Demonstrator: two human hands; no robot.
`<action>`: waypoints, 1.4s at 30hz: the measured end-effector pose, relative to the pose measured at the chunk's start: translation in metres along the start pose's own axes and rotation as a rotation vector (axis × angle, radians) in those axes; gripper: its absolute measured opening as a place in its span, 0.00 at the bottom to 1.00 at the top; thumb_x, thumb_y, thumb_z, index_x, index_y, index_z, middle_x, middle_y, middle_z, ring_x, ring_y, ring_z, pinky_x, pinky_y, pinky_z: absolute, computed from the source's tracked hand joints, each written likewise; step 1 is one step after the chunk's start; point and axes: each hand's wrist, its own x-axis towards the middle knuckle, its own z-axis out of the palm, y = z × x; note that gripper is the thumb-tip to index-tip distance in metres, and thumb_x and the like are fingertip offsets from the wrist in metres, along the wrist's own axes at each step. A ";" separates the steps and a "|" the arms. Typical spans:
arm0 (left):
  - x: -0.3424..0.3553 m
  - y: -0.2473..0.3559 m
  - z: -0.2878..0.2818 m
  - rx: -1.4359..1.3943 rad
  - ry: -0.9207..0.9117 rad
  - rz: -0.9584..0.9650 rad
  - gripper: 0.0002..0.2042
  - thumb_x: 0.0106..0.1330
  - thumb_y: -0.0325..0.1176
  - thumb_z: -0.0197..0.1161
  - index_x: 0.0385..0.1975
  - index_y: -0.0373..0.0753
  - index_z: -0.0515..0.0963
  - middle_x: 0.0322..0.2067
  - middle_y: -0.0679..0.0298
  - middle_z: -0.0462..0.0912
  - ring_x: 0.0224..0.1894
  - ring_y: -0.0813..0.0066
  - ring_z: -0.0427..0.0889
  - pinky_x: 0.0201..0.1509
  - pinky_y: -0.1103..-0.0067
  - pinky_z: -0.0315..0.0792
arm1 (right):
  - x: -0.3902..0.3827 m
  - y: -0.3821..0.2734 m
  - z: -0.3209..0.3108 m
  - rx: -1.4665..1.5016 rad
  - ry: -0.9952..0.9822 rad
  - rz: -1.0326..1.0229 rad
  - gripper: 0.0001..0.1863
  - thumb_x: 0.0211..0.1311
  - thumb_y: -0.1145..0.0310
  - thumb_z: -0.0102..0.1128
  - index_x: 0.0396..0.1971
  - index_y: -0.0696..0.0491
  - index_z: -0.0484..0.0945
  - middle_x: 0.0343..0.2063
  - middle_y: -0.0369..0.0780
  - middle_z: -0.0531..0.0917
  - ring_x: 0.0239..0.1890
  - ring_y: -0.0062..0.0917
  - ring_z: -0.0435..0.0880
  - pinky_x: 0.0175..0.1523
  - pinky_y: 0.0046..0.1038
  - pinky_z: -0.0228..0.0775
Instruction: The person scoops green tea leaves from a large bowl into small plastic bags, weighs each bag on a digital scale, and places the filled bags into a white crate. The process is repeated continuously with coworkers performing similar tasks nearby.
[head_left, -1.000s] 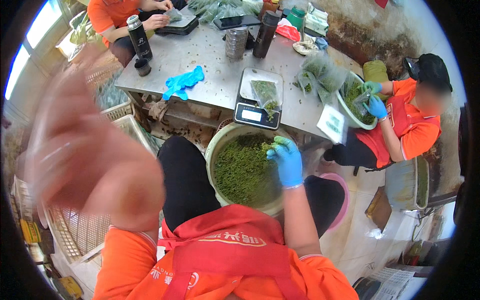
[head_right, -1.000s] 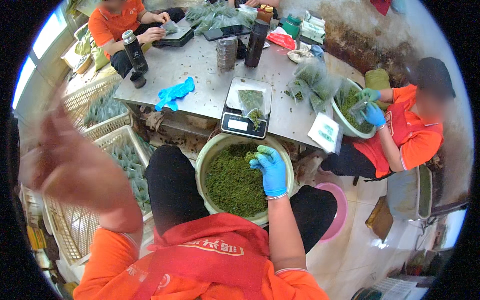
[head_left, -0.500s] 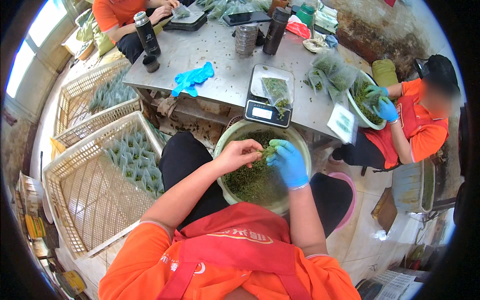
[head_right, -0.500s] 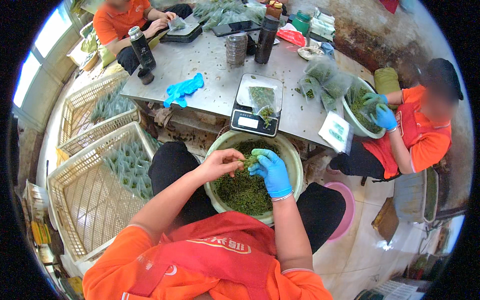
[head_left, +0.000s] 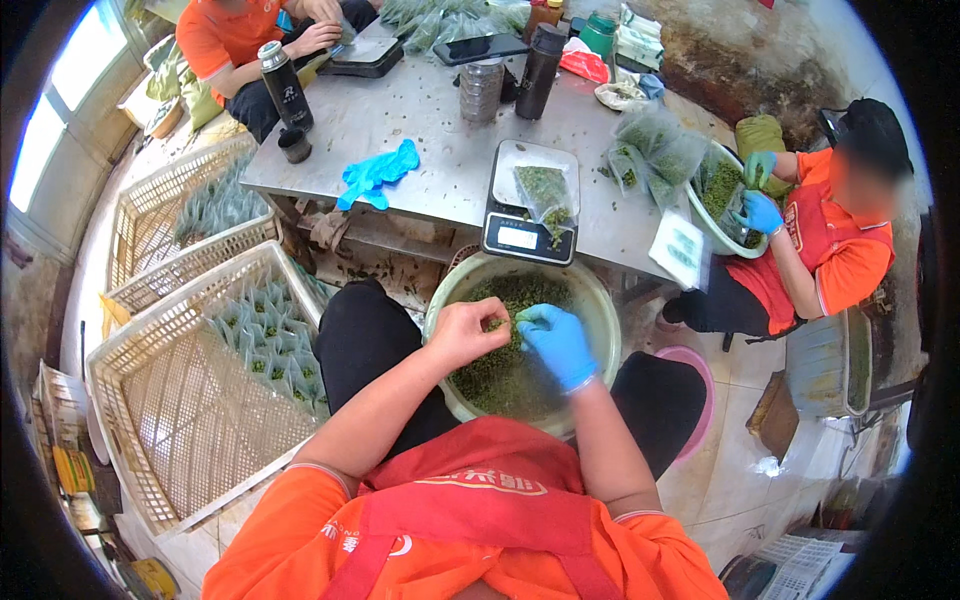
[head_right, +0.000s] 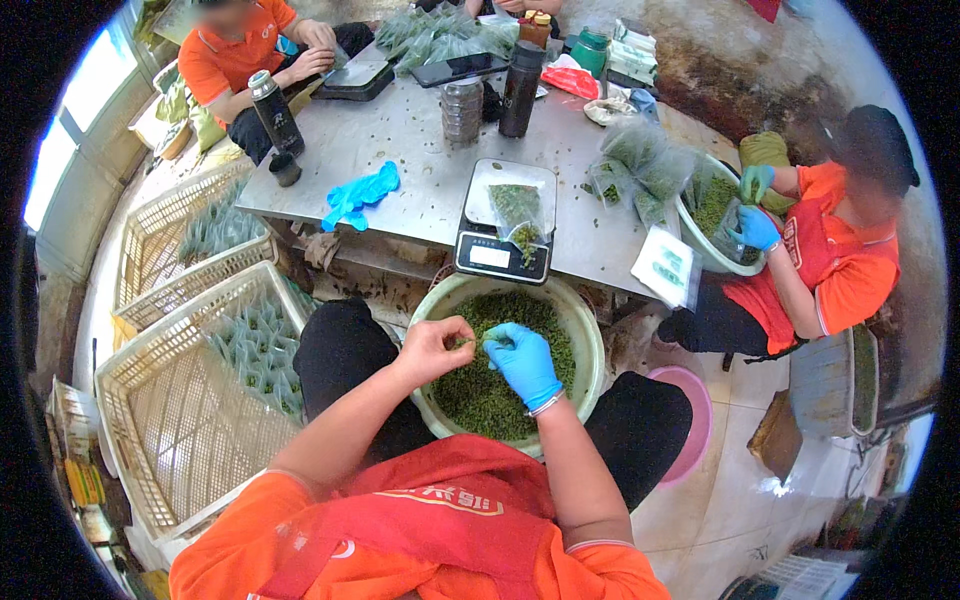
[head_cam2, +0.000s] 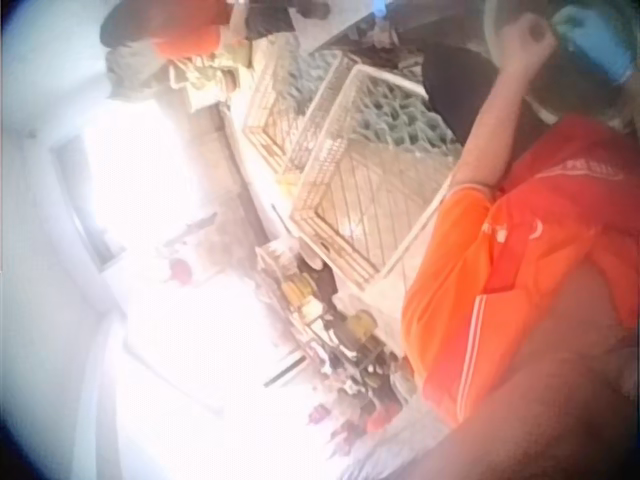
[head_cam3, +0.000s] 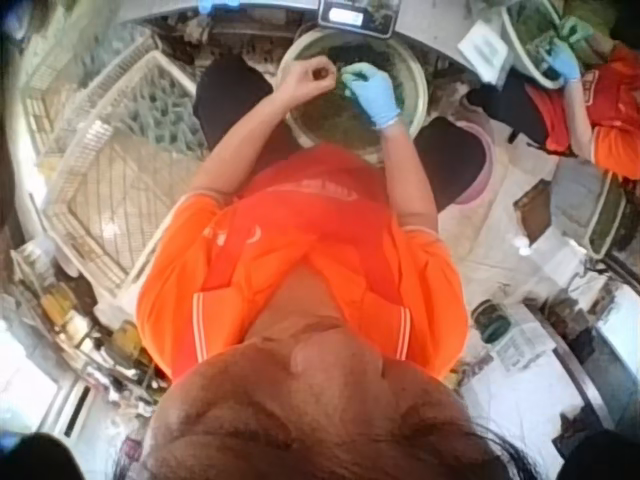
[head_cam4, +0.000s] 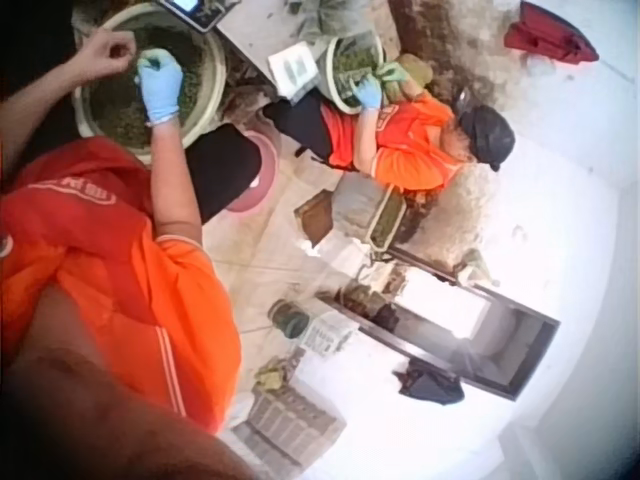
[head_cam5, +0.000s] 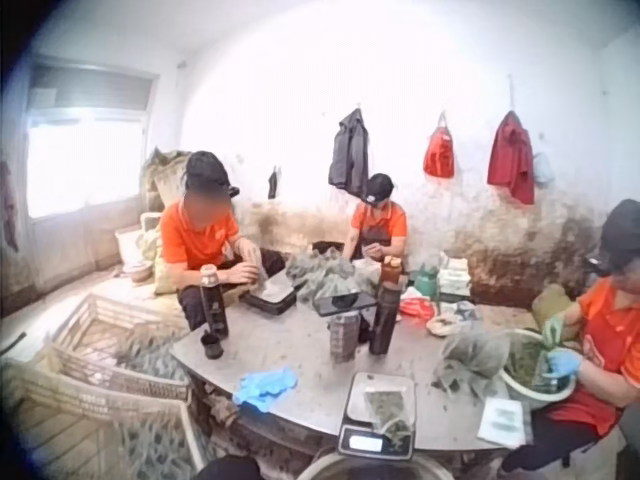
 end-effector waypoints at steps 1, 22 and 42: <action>0.000 0.000 0.001 0.033 0.022 0.020 0.10 0.46 0.39 0.62 0.26 0.42 0.76 0.18 0.61 0.77 0.22 0.66 0.78 0.27 0.74 0.70 | 0.000 0.002 0.003 -0.093 0.020 -0.040 0.05 0.54 0.75 0.57 0.32 0.57 0.77 0.22 0.37 0.80 0.20 0.17 0.77 0.28 0.20 0.71; 0.007 -0.021 0.007 -0.527 -0.054 -0.249 0.07 0.61 0.32 0.57 0.32 0.35 0.73 0.20 0.68 0.77 0.21 0.84 0.75 0.20 0.86 0.68 | 0.057 -0.035 -0.028 0.887 0.173 0.030 0.17 0.61 0.70 0.50 0.47 0.63 0.68 0.39 0.46 0.78 0.38 0.35 0.80 0.44 0.32 0.75; 0.009 -0.010 -0.015 0.057 0.115 -0.117 0.09 0.48 0.39 0.62 0.26 0.43 0.77 0.20 0.60 0.79 0.22 0.63 0.78 0.28 0.72 0.71 | -0.024 0.023 -0.016 0.346 -0.119 0.453 0.09 0.57 0.77 0.53 0.38 0.59 0.75 0.31 0.42 0.80 0.29 0.26 0.82 0.35 0.27 0.78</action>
